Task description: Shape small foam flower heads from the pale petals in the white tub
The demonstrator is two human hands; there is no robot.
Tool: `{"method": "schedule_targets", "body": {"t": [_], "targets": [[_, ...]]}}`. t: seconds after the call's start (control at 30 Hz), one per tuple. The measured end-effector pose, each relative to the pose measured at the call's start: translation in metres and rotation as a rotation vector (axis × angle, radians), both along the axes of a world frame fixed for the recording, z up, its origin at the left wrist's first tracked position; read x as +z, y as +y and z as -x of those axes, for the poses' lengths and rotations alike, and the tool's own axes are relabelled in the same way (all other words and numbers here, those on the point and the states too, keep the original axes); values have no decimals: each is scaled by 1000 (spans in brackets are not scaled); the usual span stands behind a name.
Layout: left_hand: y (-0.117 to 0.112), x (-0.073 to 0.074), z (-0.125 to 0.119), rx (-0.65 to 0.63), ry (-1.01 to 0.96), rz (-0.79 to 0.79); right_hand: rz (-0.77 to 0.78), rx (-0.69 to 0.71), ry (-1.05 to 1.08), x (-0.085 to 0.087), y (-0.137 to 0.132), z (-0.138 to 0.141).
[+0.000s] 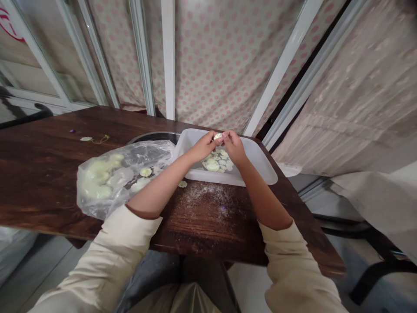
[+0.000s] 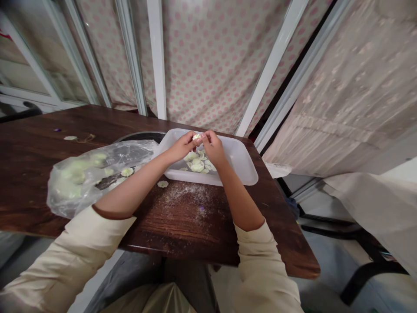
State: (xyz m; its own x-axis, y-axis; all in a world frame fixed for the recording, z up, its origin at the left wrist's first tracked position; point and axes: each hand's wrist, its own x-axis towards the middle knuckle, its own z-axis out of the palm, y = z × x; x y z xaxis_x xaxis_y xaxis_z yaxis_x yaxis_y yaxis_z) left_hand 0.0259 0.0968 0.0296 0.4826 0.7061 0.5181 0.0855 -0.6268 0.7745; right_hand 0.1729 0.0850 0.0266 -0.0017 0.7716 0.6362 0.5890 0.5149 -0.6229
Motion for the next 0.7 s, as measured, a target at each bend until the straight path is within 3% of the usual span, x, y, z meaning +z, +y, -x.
{"method": "schedule_targets", "body": {"t": [0.07,0.13,0.5,0.7], "targets": [[1,-1,0,-17,-10,-10,46,106,11,2,-2,4],[1,-1,-1,-31,-12,-5,45,110,10,4,-4,5],[1,-2,0,21,52,29,-35,-258,-266,6,-15,9],[-3,0,-1,29,54,48,-104,-393,-374,5,-17,11]]}}
